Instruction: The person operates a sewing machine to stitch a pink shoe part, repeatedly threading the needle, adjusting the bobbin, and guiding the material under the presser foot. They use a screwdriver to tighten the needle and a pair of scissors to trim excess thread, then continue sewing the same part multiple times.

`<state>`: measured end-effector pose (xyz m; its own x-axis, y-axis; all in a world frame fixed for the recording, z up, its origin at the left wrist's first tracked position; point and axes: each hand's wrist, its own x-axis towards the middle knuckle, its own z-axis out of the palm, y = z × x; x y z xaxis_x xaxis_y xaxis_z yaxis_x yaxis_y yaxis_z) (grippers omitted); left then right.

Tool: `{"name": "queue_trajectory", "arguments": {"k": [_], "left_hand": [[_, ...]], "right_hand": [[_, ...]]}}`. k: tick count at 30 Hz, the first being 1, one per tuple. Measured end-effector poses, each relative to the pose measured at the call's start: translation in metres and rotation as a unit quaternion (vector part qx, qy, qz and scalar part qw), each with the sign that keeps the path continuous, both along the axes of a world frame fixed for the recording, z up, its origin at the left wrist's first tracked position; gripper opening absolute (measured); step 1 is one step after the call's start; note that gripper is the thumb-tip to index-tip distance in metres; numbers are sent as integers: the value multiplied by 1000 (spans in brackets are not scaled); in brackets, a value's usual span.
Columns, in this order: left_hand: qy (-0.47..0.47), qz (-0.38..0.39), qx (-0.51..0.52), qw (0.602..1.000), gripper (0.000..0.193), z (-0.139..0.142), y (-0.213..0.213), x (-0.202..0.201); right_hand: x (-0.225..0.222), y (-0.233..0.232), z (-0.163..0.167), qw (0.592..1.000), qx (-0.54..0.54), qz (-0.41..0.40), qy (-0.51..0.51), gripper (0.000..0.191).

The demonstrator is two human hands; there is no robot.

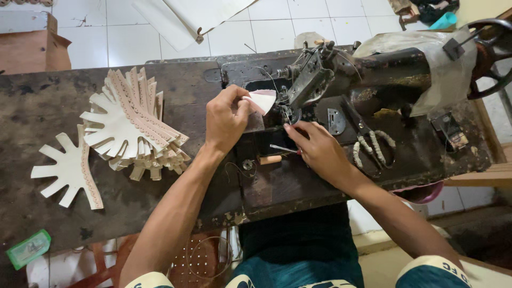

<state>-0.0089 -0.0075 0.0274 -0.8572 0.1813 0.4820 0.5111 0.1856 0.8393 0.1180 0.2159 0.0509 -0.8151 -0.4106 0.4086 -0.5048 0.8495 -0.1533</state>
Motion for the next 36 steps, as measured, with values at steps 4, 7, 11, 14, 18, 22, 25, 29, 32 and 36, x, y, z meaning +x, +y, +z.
{"name": "queue_trajectory", "arguments": {"k": [4, 7, 11, 14, 18, 22, 25, 29, 32, 36], "left_hand": [[9, 0, -4, 1000, 9, -4, 1, -1], [-6, -17, -11, 1000, 9, -5, 3, -5], [-20, -30, 15, 999, 11, -4, 5, -3], [-12, -2, -13, 1000, 13, 0, 3, 1], [-12, 4, -14, 1000, 13, 3, 5, 1], [-3, 11, -32, 999, 13, 2, 7, -2], [17, 22, -48, 998, 13, 2, 7, -3], [6, 21, -35, 999, 12, 5, 9, 0], [-36, 24, -32, 999, 12, 9, 10, 4], [-24, 13, -19, 999, 16, 11, 12, 5]], "right_hand": [[-3, 10, 0, 998, -47, 11, -36, 57], [-2, 22, 0, 987, -141, -2, -77, 43], [-4, 27, -4, 989, -145, 4, -39, 35], [-10, 34, -3, 953, -203, -100, -200, 34], [-15, 51, 3, 879, -387, -109, -256, 32], [-17, 58, 2, 905, -332, -98, -249, 28], [-15, 64, 4, 865, -422, -71, -264, 26], [-15, 61, 1, 940, -287, -63, -173, 28], [-14, 56, -4, 928, -276, -90, -233, 26], [-19, 60, -6, 861, -435, -112, -237, 29]]}}
